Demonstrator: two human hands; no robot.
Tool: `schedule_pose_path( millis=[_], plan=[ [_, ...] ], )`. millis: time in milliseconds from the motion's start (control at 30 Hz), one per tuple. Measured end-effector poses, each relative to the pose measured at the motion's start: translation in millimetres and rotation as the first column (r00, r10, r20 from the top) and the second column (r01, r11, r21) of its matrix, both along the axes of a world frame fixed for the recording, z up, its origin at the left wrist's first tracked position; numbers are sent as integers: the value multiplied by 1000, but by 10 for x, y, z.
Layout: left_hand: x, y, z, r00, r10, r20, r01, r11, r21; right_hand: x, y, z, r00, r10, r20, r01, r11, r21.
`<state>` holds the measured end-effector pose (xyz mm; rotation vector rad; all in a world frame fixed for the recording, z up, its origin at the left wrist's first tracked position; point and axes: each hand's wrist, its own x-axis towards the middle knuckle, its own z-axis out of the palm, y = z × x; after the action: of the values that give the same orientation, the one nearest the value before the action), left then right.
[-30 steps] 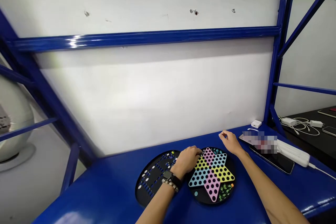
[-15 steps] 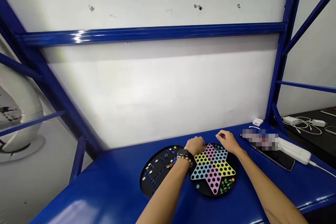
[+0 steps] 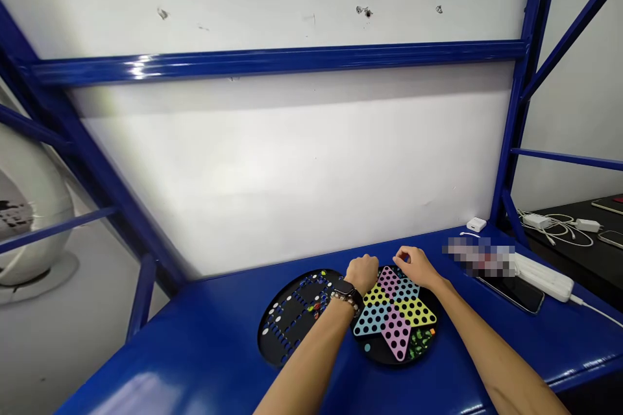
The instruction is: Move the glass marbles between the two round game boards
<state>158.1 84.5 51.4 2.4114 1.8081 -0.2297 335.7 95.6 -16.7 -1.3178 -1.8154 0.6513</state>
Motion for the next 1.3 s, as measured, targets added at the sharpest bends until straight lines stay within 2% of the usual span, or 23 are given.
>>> schedule_pose_path(
  millis=[100,267,433,600,667,733,800,867,900,967,1000,1067,1100,1167,1233,1300],
  plan=[
    [25,-40,4,1000,-12,-10,12,1000,7,-16,-2,-10,1000,10,-3,-10,1000,-1],
    [-110,-17,18,999,-28,38,29,1000,-13,-42,-32,36,999,18,-31,-19,1000,-17],
    [-223,43,84,993,-38,109,38,999,2,-123,-70,118,984,-21,-175,13,999,-47],
    [-201,21,130,983,-71,170,68,997,27,-204,-99,157,963,-12,-270,-13,996,-90],
    [-170,-3,161,971,-111,213,107,994,31,-227,-106,165,937,-18,-348,-46,983,-177],
    [-120,-24,204,947,-169,275,150,985,88,-247,-114,187,874,-59,-483,-134,925,-355],
    [-42,-42,244,904,-241,353,172,961,215,-262,-127,232,759,-128,-638,-284,817,-501],
    [55,-57,265,846,-322,425,196,929,314,-267,-141,290,596,-203,-777,-437,730,-526],
    [101,-63,267,818,-357,452,218,918,332,-264,-145,317,506,-246,-827,-489,707,-510],
    [163,-73,258,778,-400,484,268,909,321,-247,-144,355,364,-334,-869,-535,689,-489],
    [170,-75,251,760,-411,503,278,906,321,-233,-138,363,325,-370,-870,-535,687,-492],
    [128,-77,233,740,-407,535,248,905,346,-198,-116,353,306,-414,-857,-515,685,-515],
    [81,-77,220,756,-389,526,226,910,347,-179,-102,337,309,-422,-852,-501,689,-523],
    [-38,-78,179,843,-317,434,198,934,297,-145,-74,296,307,-432,-848,-471,705,-530],
    [-149,-80,112,931,-236,277,186,963,196,-119,-52,255,298,-439,-848,-445,722,-530],
    [-207,-80,30,966,-198,166,182,977,111,-103,-40,228,290,-439,-850,-431,734,-526]
  ],
)
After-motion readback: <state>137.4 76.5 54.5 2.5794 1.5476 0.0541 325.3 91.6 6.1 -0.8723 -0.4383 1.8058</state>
